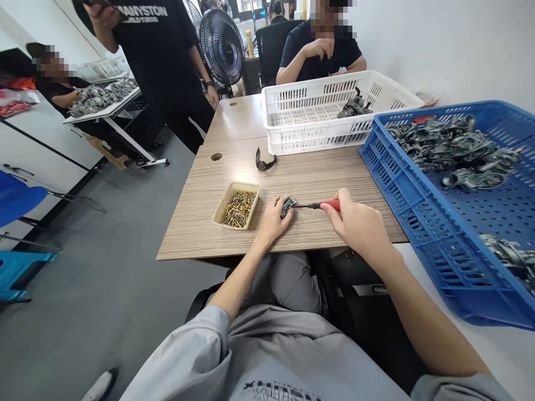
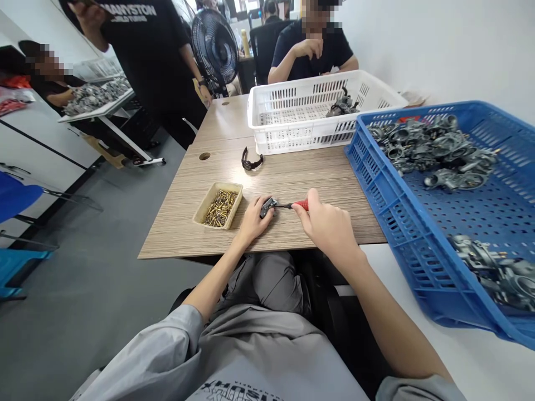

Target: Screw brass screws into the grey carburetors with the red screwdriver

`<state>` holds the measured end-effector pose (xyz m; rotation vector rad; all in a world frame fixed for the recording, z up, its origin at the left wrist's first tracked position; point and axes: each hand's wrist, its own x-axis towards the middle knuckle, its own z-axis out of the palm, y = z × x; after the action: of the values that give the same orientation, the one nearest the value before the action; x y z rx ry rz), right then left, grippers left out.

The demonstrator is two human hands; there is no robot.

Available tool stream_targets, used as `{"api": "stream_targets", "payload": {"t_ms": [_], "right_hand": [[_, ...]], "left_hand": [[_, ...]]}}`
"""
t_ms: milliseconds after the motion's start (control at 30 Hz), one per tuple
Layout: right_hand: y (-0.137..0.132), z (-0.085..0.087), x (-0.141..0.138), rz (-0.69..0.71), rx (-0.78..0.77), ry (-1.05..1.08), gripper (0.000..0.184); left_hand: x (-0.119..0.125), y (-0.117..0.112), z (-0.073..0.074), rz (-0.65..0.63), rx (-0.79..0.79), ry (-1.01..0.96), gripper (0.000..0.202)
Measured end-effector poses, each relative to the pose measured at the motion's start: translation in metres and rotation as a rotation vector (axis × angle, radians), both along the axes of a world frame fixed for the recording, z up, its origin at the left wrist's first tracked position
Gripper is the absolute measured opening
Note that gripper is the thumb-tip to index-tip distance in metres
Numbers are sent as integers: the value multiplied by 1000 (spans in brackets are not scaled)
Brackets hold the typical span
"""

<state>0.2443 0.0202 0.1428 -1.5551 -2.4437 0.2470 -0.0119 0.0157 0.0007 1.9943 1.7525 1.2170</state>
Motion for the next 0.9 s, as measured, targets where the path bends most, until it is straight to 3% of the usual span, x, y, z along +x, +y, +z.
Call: {"api": "stream_targets", "payload": {"t_ms": [67,167,200,333,467,600,633,767,900], "right_hand": [[0,0,0,-34,13,-16,37],[2,-1,2,161,-41,138,28],[2,-1,2,169,-47,146,27],[2,0,3,-17,-5,8,33],[2,0,4,194,-59,140,26],[1,-2,2,-32,8,-13,33],[2,-3,2,-31,13,0,33],[2,-3,3,212,-61,176,25],[1,-1,0,-19,-19,12,31]], "left_hand": [[0,0,0,-1,-6,2,43],[0,0,0,1,-13,6,44],[0,0,0,1,-15,8,44],[-1,1,0,0,-20,7,45],[-1,1,-1,-6,-20,0,45],[0,0,1,-5,-26,1,43],[0,0,2,-3,-28,1,43],[0,-1,3,-9,-27,2,42],[0,0,3,-12,-25,3,42]]}}
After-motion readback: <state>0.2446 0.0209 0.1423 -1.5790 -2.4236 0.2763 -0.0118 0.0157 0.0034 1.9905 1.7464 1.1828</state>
